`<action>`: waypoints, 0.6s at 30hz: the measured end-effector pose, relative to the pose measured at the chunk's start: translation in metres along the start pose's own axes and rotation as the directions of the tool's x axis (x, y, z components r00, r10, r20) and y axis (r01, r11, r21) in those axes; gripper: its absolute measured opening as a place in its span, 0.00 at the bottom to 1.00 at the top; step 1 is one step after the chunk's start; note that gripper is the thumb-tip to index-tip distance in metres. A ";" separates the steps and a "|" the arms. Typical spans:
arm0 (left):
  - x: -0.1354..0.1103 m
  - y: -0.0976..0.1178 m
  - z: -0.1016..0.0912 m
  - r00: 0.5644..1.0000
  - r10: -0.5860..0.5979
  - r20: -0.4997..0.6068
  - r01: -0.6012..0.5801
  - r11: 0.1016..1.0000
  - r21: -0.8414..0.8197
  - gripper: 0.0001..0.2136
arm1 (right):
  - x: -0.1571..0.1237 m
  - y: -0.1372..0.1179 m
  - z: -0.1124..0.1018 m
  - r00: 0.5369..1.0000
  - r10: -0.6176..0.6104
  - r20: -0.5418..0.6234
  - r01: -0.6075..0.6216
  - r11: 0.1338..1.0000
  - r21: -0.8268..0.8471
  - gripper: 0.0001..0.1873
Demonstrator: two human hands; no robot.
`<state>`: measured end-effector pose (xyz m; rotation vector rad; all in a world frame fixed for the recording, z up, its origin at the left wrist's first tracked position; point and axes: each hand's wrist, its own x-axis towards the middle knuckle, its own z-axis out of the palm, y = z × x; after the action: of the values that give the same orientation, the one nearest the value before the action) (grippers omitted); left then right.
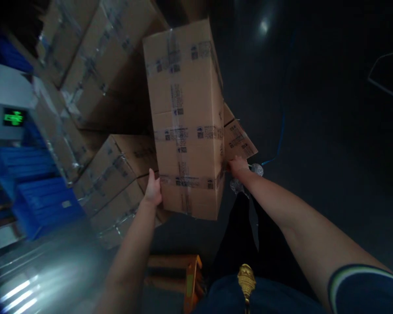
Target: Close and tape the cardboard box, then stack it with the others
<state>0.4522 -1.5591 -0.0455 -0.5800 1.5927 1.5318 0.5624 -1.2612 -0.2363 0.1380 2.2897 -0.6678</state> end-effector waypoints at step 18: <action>-0.079 -0.083 0.139 0.806 0.483 0.342 -0.225 -0.285 0.932 0.49 | -0.301 0.195 0.042 0.595 0.803 0.041 -0.713 0.503 0.487 0.40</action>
<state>0.5955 -1.4544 -0.0175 0.8734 2.6383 -0.0186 0.8627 -1.0856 -0.1382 1.4343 1.8771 -0.6940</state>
